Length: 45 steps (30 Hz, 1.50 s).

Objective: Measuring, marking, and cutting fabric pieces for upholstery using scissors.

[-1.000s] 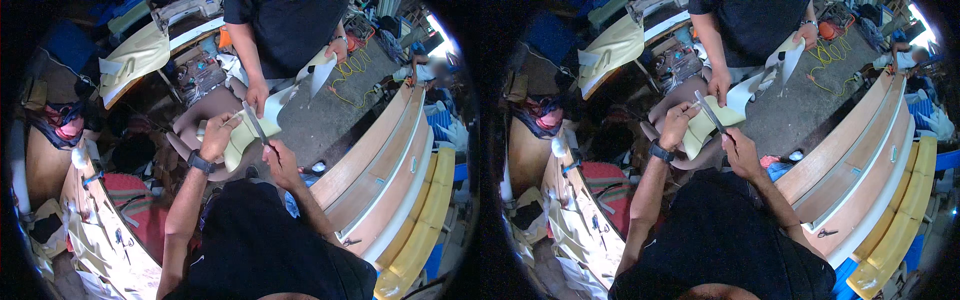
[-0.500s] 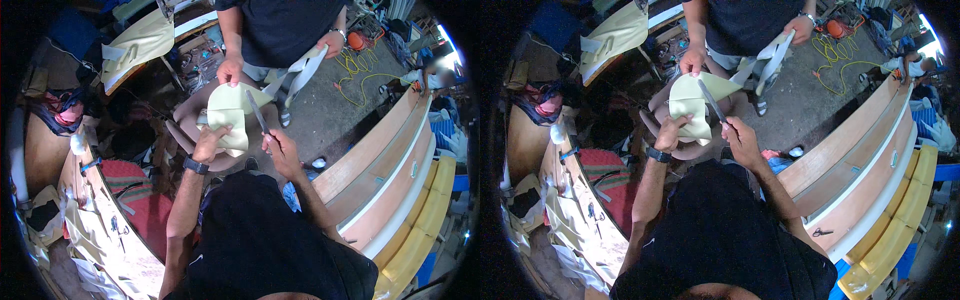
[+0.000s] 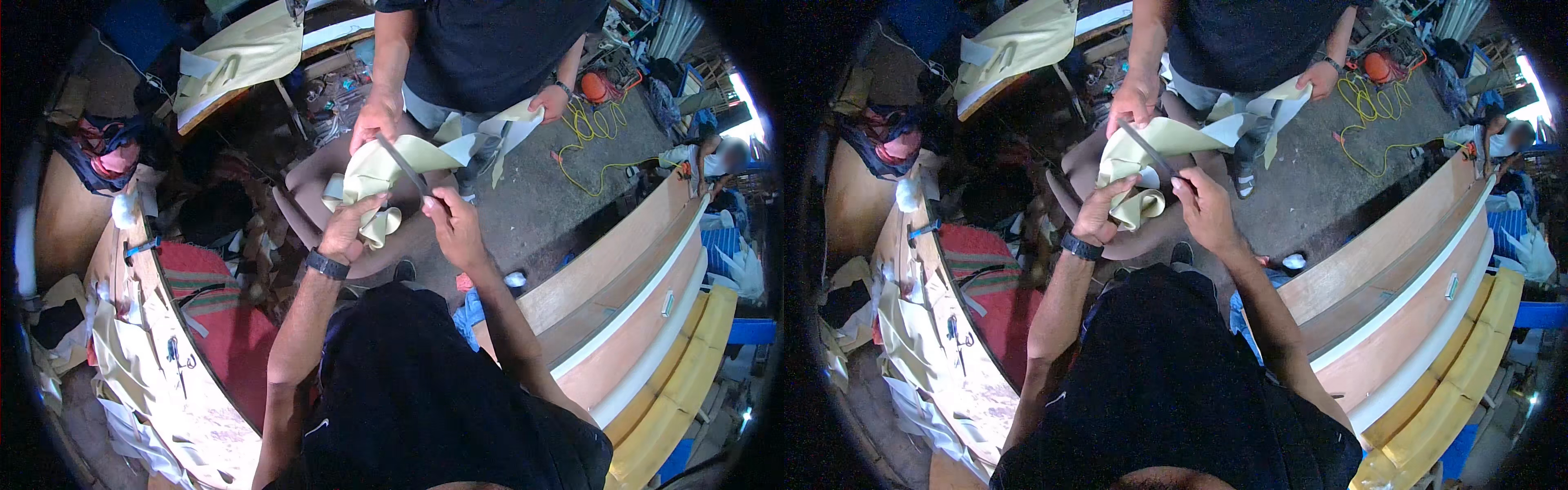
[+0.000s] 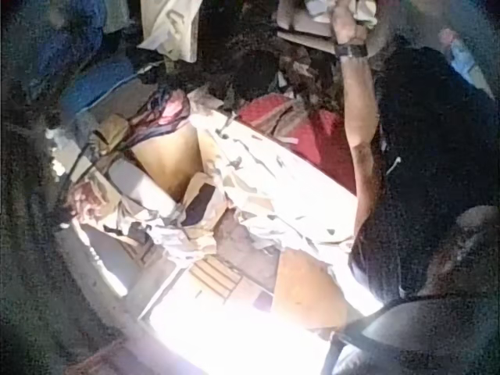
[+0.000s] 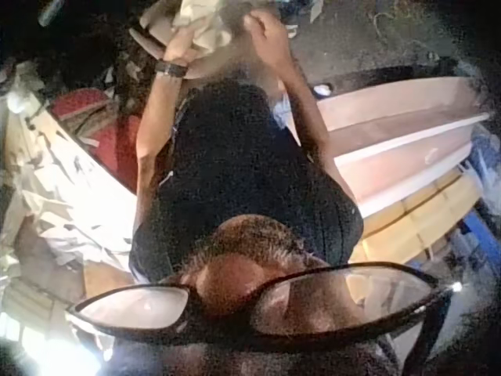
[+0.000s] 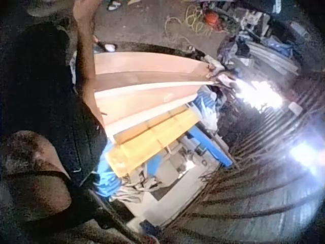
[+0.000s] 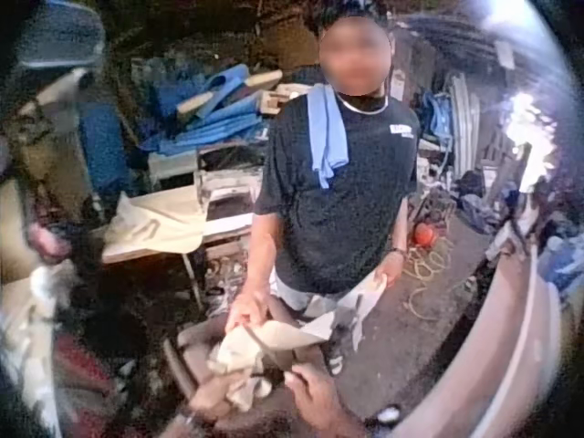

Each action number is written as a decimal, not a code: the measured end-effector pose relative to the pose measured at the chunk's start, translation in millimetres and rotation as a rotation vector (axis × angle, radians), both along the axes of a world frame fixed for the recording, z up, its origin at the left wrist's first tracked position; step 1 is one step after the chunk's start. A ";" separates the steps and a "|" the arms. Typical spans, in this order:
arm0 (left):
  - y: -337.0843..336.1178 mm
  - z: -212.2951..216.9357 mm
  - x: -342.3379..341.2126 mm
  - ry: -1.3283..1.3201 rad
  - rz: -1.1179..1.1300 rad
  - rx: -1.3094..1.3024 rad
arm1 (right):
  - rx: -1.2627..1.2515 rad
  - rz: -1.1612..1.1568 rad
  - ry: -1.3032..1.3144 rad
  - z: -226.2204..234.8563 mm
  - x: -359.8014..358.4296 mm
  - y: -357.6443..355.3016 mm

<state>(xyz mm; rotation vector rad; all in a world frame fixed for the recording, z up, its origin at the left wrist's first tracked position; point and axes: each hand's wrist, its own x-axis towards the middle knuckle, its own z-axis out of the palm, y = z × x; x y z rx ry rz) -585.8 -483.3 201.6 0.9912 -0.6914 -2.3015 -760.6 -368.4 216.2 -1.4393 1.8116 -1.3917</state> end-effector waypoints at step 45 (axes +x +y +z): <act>23.5 11.5 0.2 -0.025 -0.028 -0.154 | -0.118 0.053 0.233 -1.5 5.7 -19.2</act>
